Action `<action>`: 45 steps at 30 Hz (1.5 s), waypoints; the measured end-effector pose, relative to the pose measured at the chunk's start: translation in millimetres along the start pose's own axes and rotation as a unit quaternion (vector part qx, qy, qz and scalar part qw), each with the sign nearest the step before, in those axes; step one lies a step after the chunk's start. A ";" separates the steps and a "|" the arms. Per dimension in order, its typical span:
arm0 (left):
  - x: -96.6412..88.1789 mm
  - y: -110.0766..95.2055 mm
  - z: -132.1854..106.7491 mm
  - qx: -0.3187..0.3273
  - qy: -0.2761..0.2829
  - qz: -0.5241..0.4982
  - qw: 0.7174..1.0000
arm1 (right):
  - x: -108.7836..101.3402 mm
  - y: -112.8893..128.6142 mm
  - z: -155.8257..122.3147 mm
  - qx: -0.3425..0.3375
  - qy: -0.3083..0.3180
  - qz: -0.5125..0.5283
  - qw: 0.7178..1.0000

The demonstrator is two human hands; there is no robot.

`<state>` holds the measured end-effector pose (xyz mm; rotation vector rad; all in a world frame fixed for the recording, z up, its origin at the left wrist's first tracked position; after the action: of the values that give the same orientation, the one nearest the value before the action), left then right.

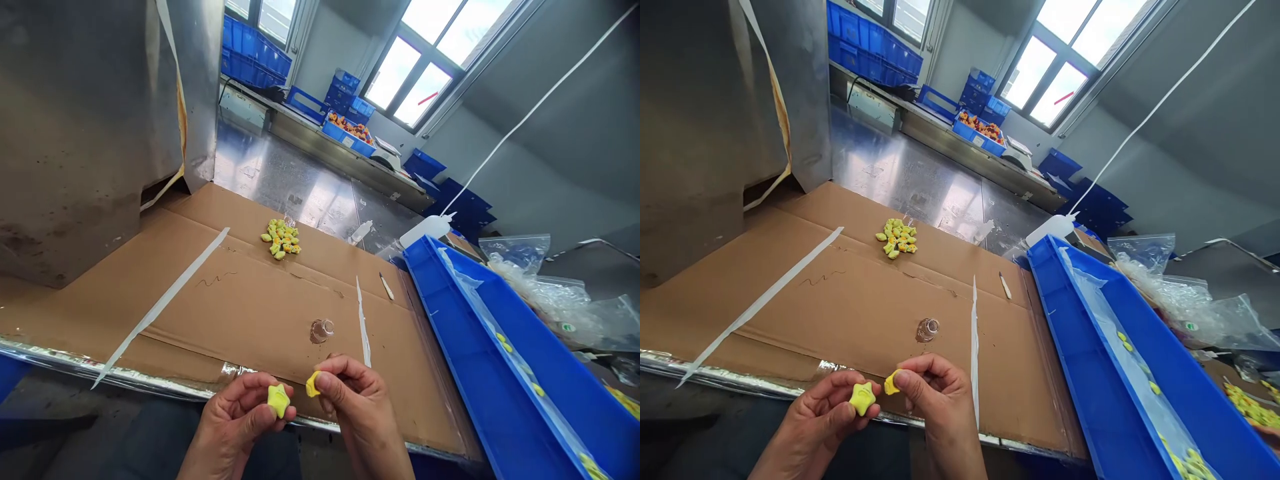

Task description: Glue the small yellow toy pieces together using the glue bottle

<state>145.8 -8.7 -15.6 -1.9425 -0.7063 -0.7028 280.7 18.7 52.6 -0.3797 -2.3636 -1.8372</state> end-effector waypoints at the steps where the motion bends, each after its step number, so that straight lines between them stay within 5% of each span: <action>1: -0.2 -0.1 -0.1 0.001 -0.002 0.003 1.000 | -2.0 -0.7 2.3 0.002 0.002 0.009 1.000; 7: -2.2 2.6 0.5 -0.017 -0.023 0.009 1.000 | -15.6 2.2 13.4 -0.017 -0.007 0.024 1.000; 13: -5.1 3.6 3.0 -0.013 -0.041 0.018 0.999 | -54.4 29.2 42.4 -0.139 -0.094 -0.129 0.977; 17: -7.4 5.3 4.3 -0.010 -0.041 0.027 0.999 | -70.8 39.2 66.9 -0.146 -0.096 -0.171 0.970; 31: -8.2 6.4 3.6 -0.015 -0.030 0.052 0.998 | -71.1 26.7 86.0 -0.069 -0.046 -0.195 0.977; 45: -7.7 4.6 3.4 -0.006 -0.032 0.062 0.998 | -73.2 46.8 72.0 -0.130 -0.080 -0.244 0.958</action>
<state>144.6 -9.0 -25.1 -2.0080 -0.6153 -0.5706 367.8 90.1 59.8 0.0490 -2.4899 -2.4299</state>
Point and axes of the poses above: each hand's wrist, its own z-axis towards the middle knuckle, its own x-axis out of the palm, y = z × x, the point moved 6 cm from there along z, towards the middle knuckle, and after that the axes turned 6 degrees about z, right-handed, at the moved point
